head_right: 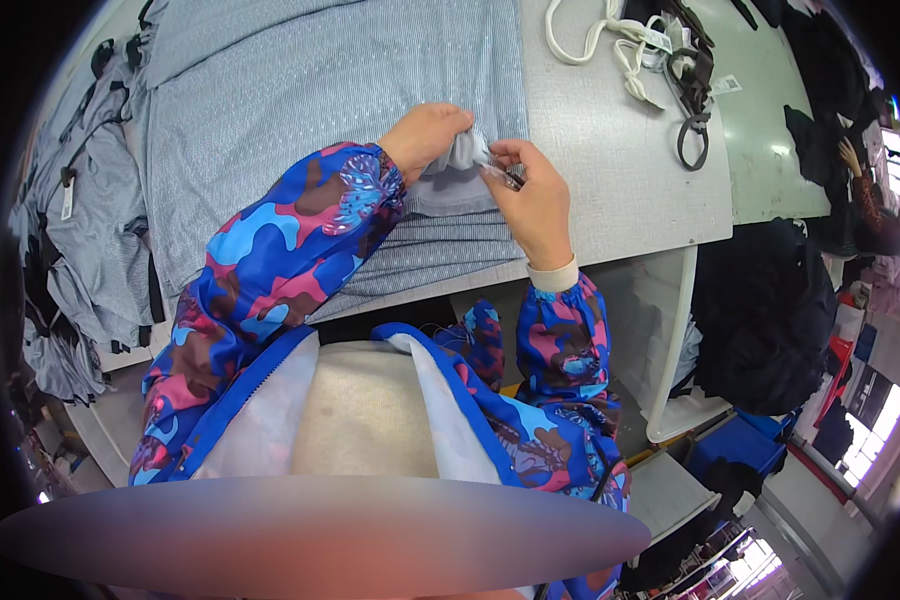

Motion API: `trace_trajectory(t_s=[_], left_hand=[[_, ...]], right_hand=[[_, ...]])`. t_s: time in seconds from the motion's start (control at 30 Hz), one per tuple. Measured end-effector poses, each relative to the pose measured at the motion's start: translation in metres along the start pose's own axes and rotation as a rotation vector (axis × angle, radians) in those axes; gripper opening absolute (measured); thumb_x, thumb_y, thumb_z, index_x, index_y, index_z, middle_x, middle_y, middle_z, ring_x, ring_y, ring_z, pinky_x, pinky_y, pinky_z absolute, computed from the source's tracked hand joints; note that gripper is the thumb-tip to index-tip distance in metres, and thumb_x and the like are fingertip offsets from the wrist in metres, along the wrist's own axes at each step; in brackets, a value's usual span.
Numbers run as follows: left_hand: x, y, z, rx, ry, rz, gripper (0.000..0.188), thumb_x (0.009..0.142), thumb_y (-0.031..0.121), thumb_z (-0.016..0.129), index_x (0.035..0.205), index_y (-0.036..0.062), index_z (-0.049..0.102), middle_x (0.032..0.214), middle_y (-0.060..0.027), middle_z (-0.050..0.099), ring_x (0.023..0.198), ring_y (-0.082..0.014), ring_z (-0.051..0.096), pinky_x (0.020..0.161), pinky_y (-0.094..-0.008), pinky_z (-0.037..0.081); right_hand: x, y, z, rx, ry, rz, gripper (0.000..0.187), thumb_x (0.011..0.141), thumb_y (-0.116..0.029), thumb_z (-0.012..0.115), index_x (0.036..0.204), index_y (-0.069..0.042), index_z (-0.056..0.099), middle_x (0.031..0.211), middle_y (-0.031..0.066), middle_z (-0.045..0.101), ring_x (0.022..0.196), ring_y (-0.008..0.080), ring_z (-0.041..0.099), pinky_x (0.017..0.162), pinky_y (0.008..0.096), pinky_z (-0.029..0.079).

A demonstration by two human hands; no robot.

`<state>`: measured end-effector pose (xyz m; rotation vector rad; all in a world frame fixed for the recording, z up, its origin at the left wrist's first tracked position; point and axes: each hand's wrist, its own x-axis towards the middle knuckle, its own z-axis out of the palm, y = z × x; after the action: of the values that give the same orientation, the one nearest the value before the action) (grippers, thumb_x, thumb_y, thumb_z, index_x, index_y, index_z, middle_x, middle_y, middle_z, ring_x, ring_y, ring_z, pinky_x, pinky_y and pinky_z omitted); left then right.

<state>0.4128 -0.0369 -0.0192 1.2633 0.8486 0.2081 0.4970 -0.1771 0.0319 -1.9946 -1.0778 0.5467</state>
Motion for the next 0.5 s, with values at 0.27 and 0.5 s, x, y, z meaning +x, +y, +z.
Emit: trace_trajectory(t_s=[0.27,0.5], left_hand=[[-0.019,0.026,-0.006,-0.068,-0.131,-0.05,0.029,0.086,0.026,0.05,0.09,-0.0015,0.058,0.078,-0.0055,0.058,0.07,-0.0122,0.053,0.062,-0.026,0.042],[-0.024,0.031,-0.012,0.034,-0.268,-0.039,0.018,0.081,0.024,0.059,0.081,0.0064,0.057,0.073,-0.0014,0.055,0.065,-0.0081,0.048,0.057,-0.0223,0.039]], right_hand=[[0.01,0.018,-0.013,0.599,-0.261,0.253,0.023,0.08,-0.008,0.061,0.098,0.006,0.055,0.084,0.0016,0.057,0.076,0.0063,0.052,0.069,0.0188,0.042],[0.012,0.018,-0.014,0.595,-0.25,0.313,0.025,0.079,-0.009,0.062,0.099,0.004,0.056,0.085,0.0019,0.056,0.076,0.006,0.051,0.067,0.0193,0.042]])
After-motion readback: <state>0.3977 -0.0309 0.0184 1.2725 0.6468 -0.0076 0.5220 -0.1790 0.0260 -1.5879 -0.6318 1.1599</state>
